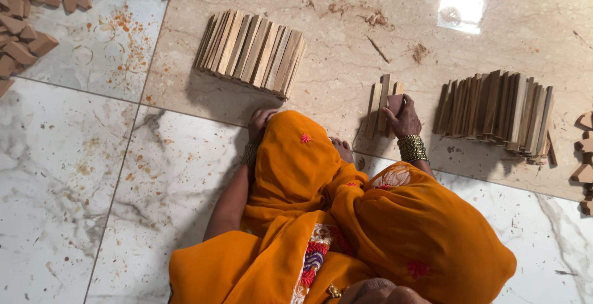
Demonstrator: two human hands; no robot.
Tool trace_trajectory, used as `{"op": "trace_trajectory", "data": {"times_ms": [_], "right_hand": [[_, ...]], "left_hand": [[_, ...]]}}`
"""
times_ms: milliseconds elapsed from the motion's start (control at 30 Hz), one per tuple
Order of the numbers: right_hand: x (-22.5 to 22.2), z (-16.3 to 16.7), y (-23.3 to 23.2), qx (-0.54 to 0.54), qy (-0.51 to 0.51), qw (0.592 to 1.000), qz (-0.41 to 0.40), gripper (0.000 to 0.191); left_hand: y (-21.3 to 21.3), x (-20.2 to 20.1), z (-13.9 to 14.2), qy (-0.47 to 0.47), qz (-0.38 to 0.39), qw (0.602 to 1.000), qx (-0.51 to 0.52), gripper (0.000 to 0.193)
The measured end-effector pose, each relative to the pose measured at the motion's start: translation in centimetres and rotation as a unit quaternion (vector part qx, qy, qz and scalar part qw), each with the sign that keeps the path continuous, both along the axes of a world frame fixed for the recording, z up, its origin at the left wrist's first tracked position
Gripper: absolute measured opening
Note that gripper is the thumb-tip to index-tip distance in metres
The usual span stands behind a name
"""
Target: The person sits on the floor and sorts small cut wooden pieces, picking individual sticks and placing them into separate piles by type. They occasionally square up and reposition the growing stacks of light and dark wood pieces with their hands.
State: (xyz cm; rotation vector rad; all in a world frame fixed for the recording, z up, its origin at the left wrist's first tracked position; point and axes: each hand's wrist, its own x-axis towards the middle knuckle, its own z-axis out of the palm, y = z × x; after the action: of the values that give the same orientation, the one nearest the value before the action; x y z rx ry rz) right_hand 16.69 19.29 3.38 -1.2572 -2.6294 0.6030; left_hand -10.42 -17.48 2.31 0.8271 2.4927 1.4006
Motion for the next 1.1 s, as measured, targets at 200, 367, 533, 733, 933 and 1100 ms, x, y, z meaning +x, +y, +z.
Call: {"op": "trace_trajectory", "data": {"times_ms": [200,367,533,733,933,1100], "right_hand": [[-0.1,0.0,-0.1,-0.006,-0.006,1.000,-0.004,0.090],[0.1,0.3,0.0,-0.005,-0.010,1.000,-0.003,0.090],[0.4,0.2,0.2,0.011,0.000,1.000,0.005,0.090],[0.3,0.4,0.1,0.007,-0.012,1.000,0.002,0.090],[-0.1,1.1,-0.4,-0.009,-0.004,1.000,0.000,0.085],[-2.8,2.4,-0.5,-0.039,0.123,0.991,0.045,0.072]], "left_hand": [[3.0,-2.5,0.1,0.070,-0.086,0.994,-0.026,0.019],[3.8,-2.6,0.4,0.066,-0.069,0.995,-0.026,0.023],[4.0,-2.7,0.5,0.062,-0.063,0.991,-0.096,0.024],[4.4,-2.9,0.5,0.077,-0.057,0.993,-0.069,0.022],[4.2,-2.7,0.7,0.095,-0.063,0.993,-0.038,0.020],[4.0,-2.9,1.4,0.078,-0.114,0.989,-0.053,0.023]]}}
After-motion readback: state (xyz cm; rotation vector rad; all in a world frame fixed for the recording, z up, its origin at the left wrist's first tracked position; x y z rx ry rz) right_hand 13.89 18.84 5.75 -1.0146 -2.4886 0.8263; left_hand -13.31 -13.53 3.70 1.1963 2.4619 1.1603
